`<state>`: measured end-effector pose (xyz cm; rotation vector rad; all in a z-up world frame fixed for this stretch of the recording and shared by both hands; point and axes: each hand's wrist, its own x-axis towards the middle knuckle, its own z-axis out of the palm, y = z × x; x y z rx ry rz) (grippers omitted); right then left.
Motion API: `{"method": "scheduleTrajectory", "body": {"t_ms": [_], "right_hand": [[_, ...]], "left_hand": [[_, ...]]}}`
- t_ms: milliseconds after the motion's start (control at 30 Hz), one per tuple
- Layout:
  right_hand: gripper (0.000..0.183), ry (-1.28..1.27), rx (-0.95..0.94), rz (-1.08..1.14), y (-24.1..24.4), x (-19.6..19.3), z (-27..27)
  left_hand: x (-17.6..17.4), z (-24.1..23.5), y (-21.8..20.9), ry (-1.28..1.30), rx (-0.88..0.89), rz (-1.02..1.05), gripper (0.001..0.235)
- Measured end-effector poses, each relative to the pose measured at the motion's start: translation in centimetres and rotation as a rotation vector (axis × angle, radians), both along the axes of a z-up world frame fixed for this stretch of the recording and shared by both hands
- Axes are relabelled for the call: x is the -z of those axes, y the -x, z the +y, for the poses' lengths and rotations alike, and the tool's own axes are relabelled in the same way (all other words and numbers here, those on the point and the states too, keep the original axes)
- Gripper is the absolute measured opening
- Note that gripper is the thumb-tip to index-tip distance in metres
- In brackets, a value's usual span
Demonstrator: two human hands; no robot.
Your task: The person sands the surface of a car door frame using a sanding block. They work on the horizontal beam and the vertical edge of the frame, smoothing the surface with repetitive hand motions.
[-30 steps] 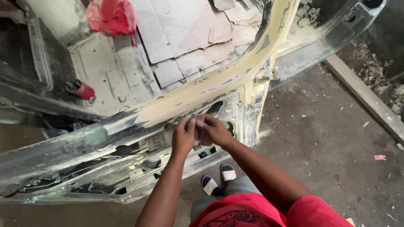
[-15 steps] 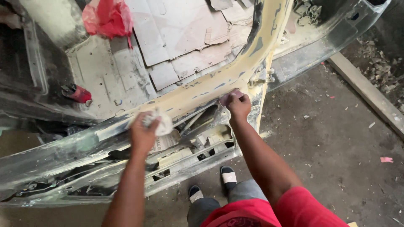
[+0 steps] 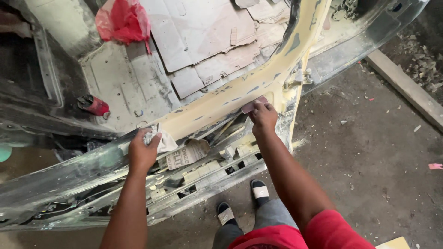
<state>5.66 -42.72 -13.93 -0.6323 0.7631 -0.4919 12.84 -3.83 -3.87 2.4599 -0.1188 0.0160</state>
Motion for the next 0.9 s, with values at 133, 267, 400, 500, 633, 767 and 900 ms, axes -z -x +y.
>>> {"method": "scheduleTrajectory", "body": {"t_ms": [133,267,400,500,633,767,900], "right_hand": [[0.024,0.003,0.03,0.008,-0.3,0.3,0.5],[0.025,-0.012,0.081,0.03,-1.3,0.9,3.0],[0.025,-0.014,0.008,0.18,-1.0,1.9,9.9],[0.023,-0.063,-0.129,0.071,-1.1,2.4,10.3],[0.019,-0.006,-0.065,-0.006,-1.2,2.7,3.4],[0.021,0.011,0.022,0.074,-1.5,2.8,9.1],[0.026,0.008,-0.108,0.123,-0.9,2.4,13.9]], "left_hand": [[-0.9,-1.5,0.1,-0.065,0.11,-0.151,0.04],[-3.4,-5.7,1.1,-0.1,0.292,-0.31,0.034],[-2.5,-10.2,0.5,-0.219,0.466,-0.507,0.03],[-2.4,-12.3,0.6,-0.337,0.49,-0.514,0.029],[-2.8,-11.8,1.7,-0.26,0.52,-0.443,0.034],[-2.0,-10.8,1.3,-0.133,0.535,-0.426,0.034],[-2.7,-10.5,1.3,0.006,0.527,-0.326,0.032]]}}
